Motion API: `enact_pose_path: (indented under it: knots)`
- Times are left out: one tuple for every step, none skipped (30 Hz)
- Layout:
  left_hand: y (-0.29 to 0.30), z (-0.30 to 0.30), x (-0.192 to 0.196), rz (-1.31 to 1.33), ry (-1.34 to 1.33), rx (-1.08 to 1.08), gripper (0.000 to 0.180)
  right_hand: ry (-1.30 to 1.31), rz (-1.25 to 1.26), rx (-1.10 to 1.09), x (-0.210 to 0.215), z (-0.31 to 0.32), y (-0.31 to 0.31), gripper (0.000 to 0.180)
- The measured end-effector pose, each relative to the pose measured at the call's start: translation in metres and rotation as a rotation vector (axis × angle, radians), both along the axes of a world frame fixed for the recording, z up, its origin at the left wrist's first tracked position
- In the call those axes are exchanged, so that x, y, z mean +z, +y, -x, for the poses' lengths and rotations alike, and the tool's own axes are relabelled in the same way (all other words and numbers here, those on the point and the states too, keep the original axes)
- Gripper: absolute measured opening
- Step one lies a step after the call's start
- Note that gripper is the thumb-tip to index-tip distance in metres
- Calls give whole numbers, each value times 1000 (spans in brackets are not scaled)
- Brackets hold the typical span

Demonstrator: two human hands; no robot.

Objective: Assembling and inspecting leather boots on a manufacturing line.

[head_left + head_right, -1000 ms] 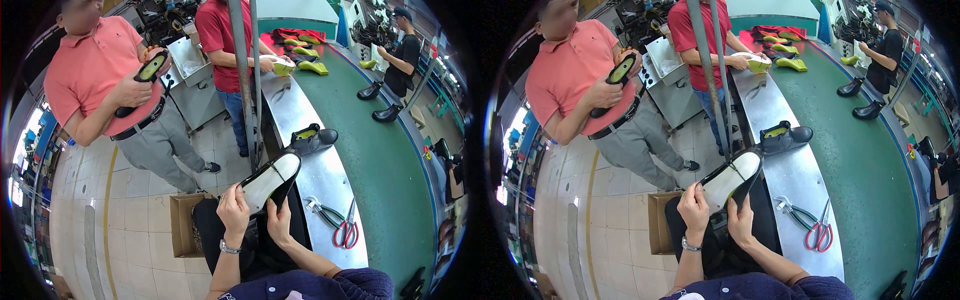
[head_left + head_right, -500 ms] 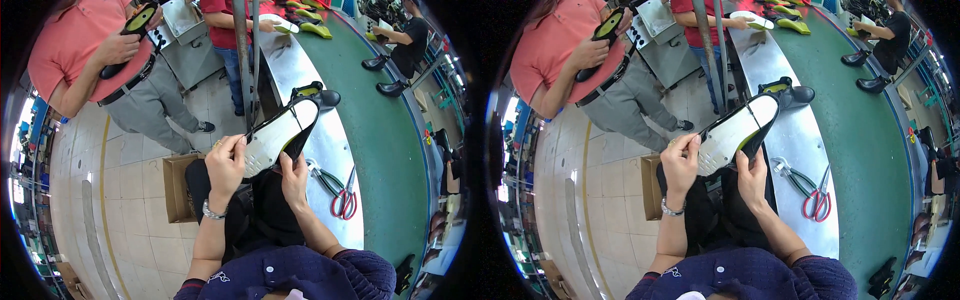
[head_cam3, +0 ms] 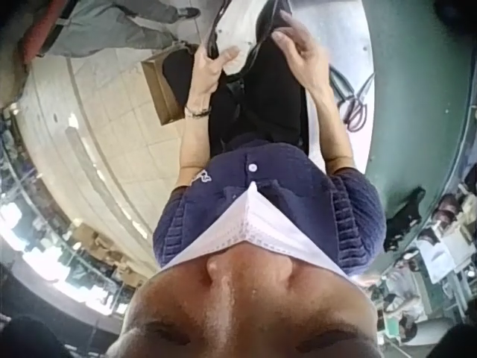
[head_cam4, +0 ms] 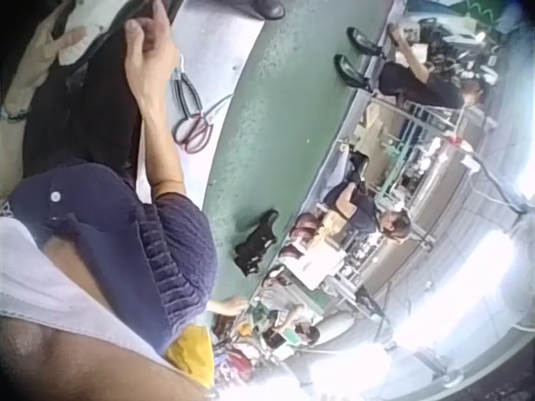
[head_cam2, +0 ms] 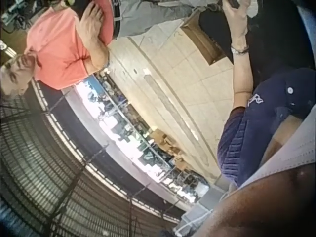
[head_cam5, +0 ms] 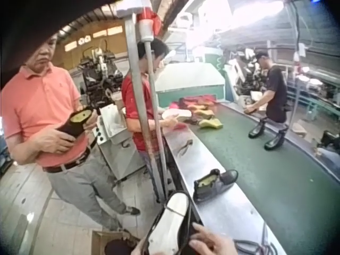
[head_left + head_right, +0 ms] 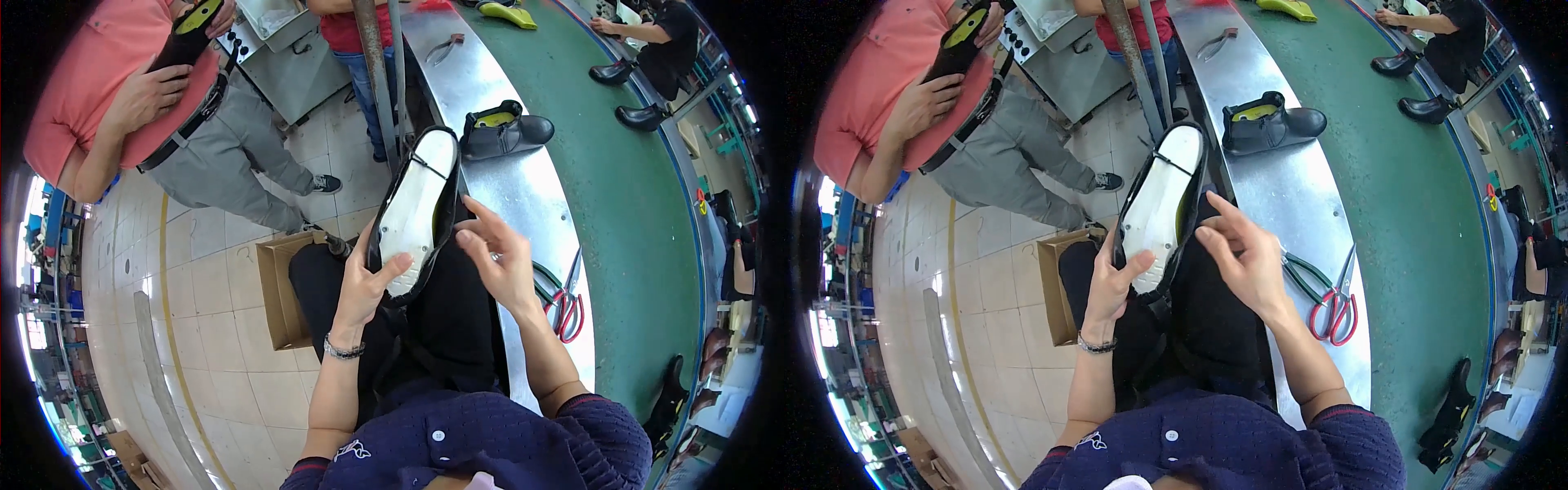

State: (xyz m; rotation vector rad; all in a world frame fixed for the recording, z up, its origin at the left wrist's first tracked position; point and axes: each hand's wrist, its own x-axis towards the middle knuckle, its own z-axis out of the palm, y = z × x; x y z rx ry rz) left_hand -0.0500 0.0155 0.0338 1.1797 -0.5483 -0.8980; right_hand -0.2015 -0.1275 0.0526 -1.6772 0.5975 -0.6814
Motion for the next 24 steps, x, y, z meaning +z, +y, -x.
enact_pose_path:
  knots:
    - [-2, 1, -3, 12, -37, 39, 70, 6, 172, -74, 4, 1, -2, 35]
    - [-3, 4, -6, 5, -33, 41, 70, 6, 313, -112, 15, -3, -1, 19]
    - [-8, 7, -8, -5, -42, 46, 70, 12, 312, -119, 16, -11, 2, 19]
    - [-14, 12, -11, -14, -51, 50, 69, -9, 362, -118, 16, -20, 7, 16]
    - [-19, 16, -15, 11, -9, 82, 72, -33, 411, -113, 16, -31, 11, 13]
    - [-26, 19, -14, -31, -237, 99, 74, -31, 480, -136, 9, -41, 9, 12]
    - [-32, 22, -13, -70, -465, 114, 75, 13, 395, -148, 9, -42, 10, 13]
    - [-36, 24, -17, -59, -587, 141, 78, 20, 396, -153, 8, -40, 9, 14]
    - [-37, 26, -20, -64, -581, 137, 78, 29, 398, -157, 6, -37, 9, 15]
    - [-36, 29, -21, -108, -642, 134, 79, 37, 394, -158, 3, -33, 9, 15]
    - [-36, 34, -22, -150, -701, 130, 79, 76, 298, -159, -2, -26, 8, 14]
    - [-36, 37, -29, -151, -765, 155, 79, 115, 203, -159, -8, -21, 9, 14]
    - [-37, 40, -35, -155, -756, 151, 79, 125, 199, -159, -14, -19, 10, 14]
    - [-37, 44, -40, -188, -766, 149, 78, 124, 54, -148, -20, -16, 12, 14]
    - [-37, 48, -45, -222, -777, 147, 77, 121, -90, -137, -26, -13, 14, 14]
    - [-37, 50, -50, -241, -785, 155, 76, 125, 8, -177, -32, -14, 16, 15]
    - [-37, 51, -52, -243, -781, 148, 76, 131, 3, -182, -35, -13, 15, 15]
    - [-35, 51, -53, -259, -785, 150, 76, 174, -23, -149, -37, -11, 15, 13]
    - [-33, 51, -54, -274, -790, 153, 76, 216, -48, -115, -39, -10, 14, 12]
    - [-32, 49, -55, -274, -792, 152, 76, 172, -41, -139, -39, -13, 18, 11]
    - [-31, 48, -56, -268, -796, 155, 76, 169, -41, -140, -41, -16, 20, 11]
    - [-30, 47, -56, -262, -800, 158, 77, 159, 16, -159, -42, -19, 21, 10]
    - [-29, 45, -56, -262, -803, 158, 77, 151, 72, -178, -43, -21, 24, 10]
    - [-27, 44, -56, -251, -812, 156, 77, 156, 83, -197, -43, -25, 27, 11]
